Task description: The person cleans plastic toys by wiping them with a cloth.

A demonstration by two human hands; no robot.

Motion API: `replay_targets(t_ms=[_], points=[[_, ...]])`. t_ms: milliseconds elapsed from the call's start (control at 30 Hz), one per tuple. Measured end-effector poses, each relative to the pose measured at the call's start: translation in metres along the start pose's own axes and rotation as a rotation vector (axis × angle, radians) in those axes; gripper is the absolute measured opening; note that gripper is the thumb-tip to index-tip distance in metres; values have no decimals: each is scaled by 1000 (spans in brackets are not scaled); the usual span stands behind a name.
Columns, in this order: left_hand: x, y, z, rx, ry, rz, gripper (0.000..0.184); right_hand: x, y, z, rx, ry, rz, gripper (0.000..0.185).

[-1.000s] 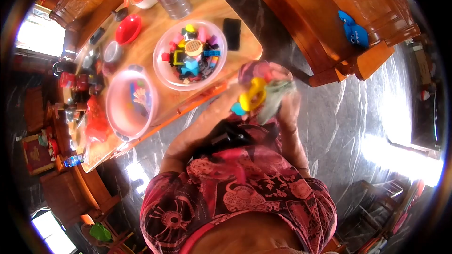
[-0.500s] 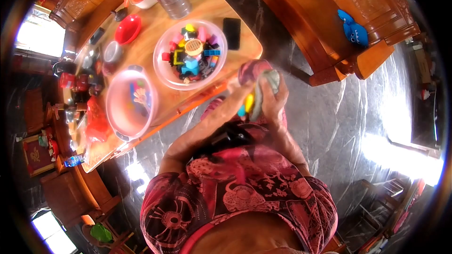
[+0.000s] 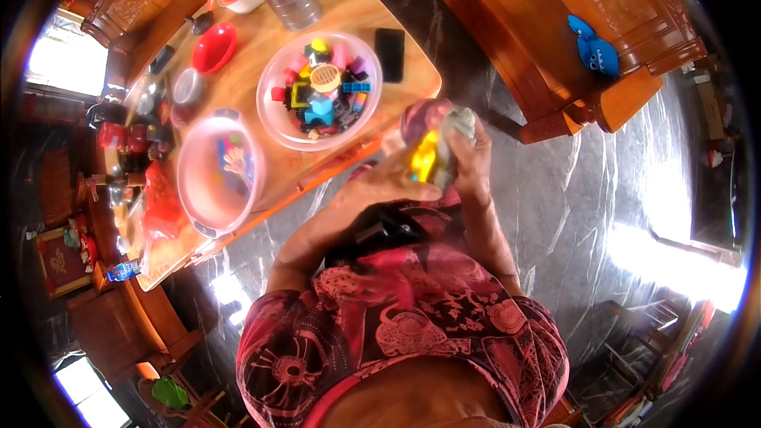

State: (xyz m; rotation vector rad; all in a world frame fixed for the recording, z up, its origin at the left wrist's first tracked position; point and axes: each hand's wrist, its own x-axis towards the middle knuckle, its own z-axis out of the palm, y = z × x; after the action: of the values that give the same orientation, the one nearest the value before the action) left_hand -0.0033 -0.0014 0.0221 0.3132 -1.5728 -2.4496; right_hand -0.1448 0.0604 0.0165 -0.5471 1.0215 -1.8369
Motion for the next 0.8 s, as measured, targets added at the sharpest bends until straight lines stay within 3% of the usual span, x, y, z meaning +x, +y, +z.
replay_targets(t_ms=[67,133,167,233,267,367,500,567,800], points=[[-2,-1,2,-32,101,-30,78,-5,-2,-1,-49,-66,3,34],[-2,3,1,302,192,-25,80,-8,-3,-1,-184,-131,-22,40],[0,5,2,301,193,-25,80,-6,-8,-1,-283,-174,-38,46],[2,8,5,669,172,238,73,-9,-14,1,-308,-221,-48,49],[1,9,6,668,172,238,73,-10,-16,2,-333,-266,-60,51],[-3,12,15,1159,315,187,81,-6,-19,1,-585,-312,-166,54],[-5,11,16,1179,285,131,82,-5,-18,2,-646,-274,-240,50],[-5,8,15,1115,306,32,89,-5,-17,3,-737,-206,-281,39],[-5,10,9,1102,242,84,85,-1,-12,-2,-663,79,-179,24]])
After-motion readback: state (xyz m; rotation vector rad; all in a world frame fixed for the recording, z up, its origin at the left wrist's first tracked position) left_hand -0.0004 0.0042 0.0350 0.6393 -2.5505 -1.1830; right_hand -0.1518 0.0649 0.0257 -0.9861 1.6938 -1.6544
